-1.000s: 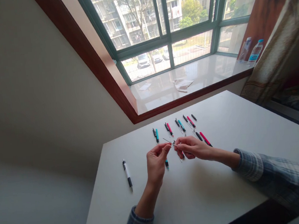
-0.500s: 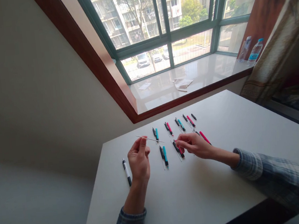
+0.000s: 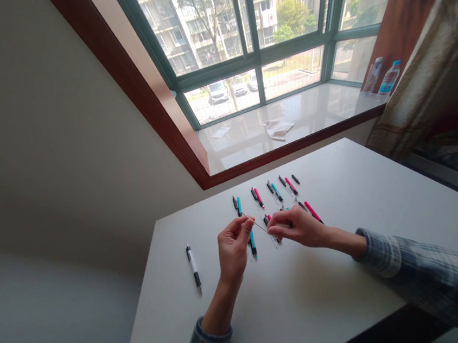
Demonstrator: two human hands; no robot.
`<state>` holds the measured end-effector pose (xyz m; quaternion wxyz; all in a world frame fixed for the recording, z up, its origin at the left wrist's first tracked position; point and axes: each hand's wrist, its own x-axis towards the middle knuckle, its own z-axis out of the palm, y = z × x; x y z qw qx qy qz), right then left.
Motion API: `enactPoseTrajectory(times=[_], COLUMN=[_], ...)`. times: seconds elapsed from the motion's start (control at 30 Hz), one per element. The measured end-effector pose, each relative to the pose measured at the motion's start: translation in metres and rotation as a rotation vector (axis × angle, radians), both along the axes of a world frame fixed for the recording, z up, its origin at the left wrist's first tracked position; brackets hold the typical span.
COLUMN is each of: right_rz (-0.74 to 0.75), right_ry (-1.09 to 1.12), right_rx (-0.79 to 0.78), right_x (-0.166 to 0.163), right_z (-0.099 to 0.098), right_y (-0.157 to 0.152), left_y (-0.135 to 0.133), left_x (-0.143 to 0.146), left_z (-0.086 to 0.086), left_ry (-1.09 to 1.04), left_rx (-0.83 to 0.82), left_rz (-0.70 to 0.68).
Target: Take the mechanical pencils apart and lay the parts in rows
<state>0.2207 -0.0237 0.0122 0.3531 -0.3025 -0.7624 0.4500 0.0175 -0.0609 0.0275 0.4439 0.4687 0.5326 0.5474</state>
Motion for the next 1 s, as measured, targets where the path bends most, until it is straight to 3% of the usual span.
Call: enactPoseTrajectory(times=[0.2,0.4,0.53,0.7,1.0], right_rz=[-0.025,-0.398,-0.582,-0.613,-0.624], right_ry=[-0.089,-0.283,-0.597,-0.82,-0.893], right_rx=[0.175,0.258,0.186,0.056,0.043], right_x=[0.005,0.05,0.077,0.086,0.081], right_z=[0.006,0.019,0.01,-0.012,-0.026], right_y=[0.005,0.048,0.074,0.088,0.094], left_y=[0.001,0.002,0.001,0.0,-0.001], left_x=[-0.002,-0.006,-0.005,-0.001,0.001], left_z=[-0.003,-0.003,-0.005,-0.008,-0.011], left_ry=[0.012,-0.06,-0.057,-0.042,-0.013], left_rx=[-0.027,-0.054,-0.078,-0.083,-0.1], left_rz=[-0.056,-0.007,-0.021,-0.042,-0.062])
